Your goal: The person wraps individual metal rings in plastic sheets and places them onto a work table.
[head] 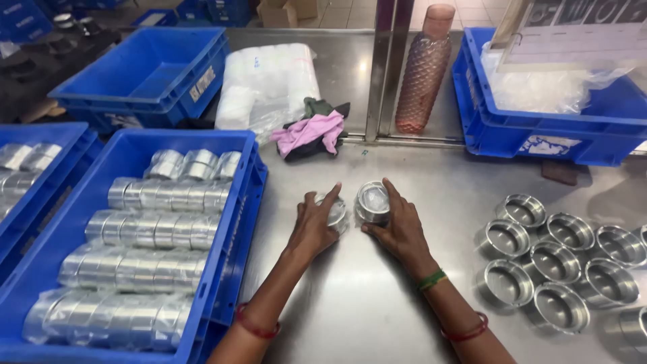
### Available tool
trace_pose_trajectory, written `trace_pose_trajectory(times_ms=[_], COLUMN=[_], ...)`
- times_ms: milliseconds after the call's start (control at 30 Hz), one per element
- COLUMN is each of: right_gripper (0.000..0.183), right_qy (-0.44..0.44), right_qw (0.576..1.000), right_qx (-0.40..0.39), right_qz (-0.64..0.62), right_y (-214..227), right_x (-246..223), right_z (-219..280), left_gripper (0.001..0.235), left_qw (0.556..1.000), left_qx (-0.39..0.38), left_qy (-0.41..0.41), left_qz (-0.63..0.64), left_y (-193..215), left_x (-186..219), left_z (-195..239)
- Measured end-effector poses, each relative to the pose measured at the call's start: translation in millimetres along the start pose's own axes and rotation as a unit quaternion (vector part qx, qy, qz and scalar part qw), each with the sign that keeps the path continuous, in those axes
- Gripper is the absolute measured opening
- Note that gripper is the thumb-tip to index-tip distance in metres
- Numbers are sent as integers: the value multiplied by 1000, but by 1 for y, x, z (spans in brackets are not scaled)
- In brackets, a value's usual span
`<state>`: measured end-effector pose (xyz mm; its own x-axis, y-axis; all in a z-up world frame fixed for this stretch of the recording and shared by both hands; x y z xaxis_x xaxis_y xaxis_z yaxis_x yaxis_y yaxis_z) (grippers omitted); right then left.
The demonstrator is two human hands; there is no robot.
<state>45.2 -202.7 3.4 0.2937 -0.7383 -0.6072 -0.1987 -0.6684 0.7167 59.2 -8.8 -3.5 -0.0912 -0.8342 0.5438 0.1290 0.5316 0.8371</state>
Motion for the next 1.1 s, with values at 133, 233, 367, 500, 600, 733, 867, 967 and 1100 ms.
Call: trace_pose_trajectory(times_ms=[133, 233, 367, 500, 600, 733, 867, 967, 1100], right_gripper=[120, 124, 125, 131, 122, 133, 80, 37, 30], right_qy=[-28, -15, -121, -98, -89, -57, 122, 191, 256], right_qw=[1000, 997, 990, 990, 995, 996, 954, 963, 965], right_qx=[12, 69, 64, 70, 38, 51, 212, 158, 15], right_qz=[8, 19, 38, 67, 30, 50, 173, 108, 55], right_y=[-6, -5, -12, -18, -17, -10, 2, -34, -109], right_x=[34, 63, 103, 117, 122, 96, -6, -57, -104], right_z=[-45, -83, -129, -154, -151, -137, -101, -104, -142], left_gripper=[113, 121, 121, 122, 117, 113, 99, 77, 40], left_qw=[1000, 999, 987, 995, 986, 951, 985, 977, 963], left_qx=[5, 18, 57, 13, 138, 292, 123, 160, 99], left_qy=[-11, -29, -110, -52, -80, -78, -61, -123, -237], left_qz=[-8, -24, -102, -85, -43, -70, 104, 68, 83], left_y=[-25, -52, -66, -53, -70, -44, -34, -40, -27], left_x=[14, 12, 26, 43, 31, 44, 51, 36, 11], left_z=[-86, -165, -226, -227, -215, -125, -20, 39, 109])
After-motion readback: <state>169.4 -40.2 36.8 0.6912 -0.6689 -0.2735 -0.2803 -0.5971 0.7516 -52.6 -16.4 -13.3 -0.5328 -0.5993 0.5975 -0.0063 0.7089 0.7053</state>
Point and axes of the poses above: each hand's wrist, its own z-axis away from the middle knuckle, its own y-axis out of the back of the hand, x = y × z, the point moved 6 cm from there along -z, towards the middle knuckle
